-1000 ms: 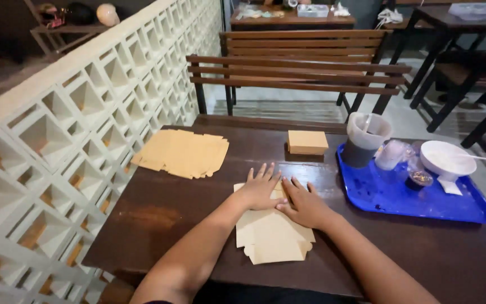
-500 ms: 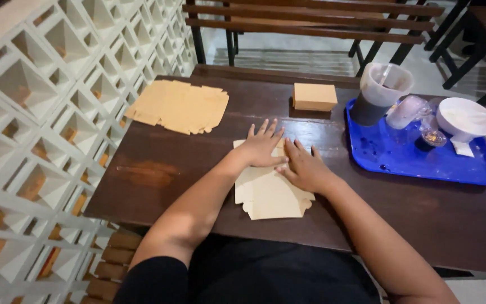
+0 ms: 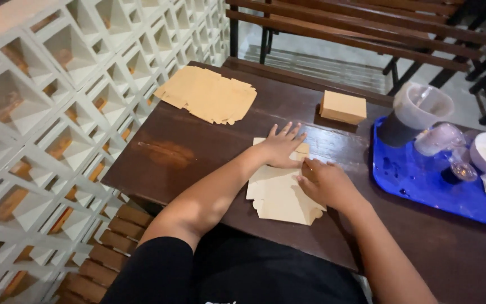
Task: The person assembles flat cardboard pieces into small boxes on a wooden table. They fold the cardboard along pre-cut lines and use a small tool to press the edges and secure the shape. The person handles multiple cardboard pieces, stacking them as they work.
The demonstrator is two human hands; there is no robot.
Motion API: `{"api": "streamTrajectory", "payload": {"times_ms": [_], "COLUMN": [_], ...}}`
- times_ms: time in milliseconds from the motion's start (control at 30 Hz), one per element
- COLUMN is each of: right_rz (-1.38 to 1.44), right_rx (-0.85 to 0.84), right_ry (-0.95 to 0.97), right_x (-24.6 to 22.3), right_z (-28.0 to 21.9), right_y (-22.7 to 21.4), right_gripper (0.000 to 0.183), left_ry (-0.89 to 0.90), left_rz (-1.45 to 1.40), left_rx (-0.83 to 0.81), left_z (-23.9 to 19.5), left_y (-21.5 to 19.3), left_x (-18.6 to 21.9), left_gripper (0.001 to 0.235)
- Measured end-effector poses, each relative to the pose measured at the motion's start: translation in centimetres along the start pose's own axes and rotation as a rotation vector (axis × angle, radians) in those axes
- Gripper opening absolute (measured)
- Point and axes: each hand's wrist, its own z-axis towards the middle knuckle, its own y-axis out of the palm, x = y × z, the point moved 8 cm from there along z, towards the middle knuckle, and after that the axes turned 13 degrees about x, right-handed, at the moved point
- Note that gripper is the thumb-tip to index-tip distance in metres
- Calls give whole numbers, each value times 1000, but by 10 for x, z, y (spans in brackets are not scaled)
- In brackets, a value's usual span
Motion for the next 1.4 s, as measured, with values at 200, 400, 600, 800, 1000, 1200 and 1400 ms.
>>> {"api": "streamTrajectory", "payload": {"times_ms": [200, 400, 600, 800, 1000, 1200, 1400], "right_rz": [21, 104, 352, 398, 448, 361, 243], "right_rx": [-108, -90, 392, 462, 430, 448, 532], "right_ry": [48, 71, -145, -162, -79, 126, 205], "right_x": [-12, 4, 33, 59, 61, 84, 109], "right_z": [-2, 5, 16, 19, 19, 26, 33], "right_y": [-4, 3, 1, 19, 17, 20, 27], "right_gripper": [82, 85, 28, 14, 12, 24, 38], "left_ry": [12, 1, 38, 77, 60, 82, 97], "left_rz": [-31, -25, -80, -205, -166, -153, -187], "left_rx": [2, 18, 14, -29, -28, -29, -10], "left_z": [6, 8, 6, -5, 2, 1, 3], "left_y": [15, 9, 3, -16, 0, -3, 0], "left_x": [-5, -7, -7, 2, -7, -4, -1], "left_gripper": [98, 95, 84, 81, 77, 77, 82]}}
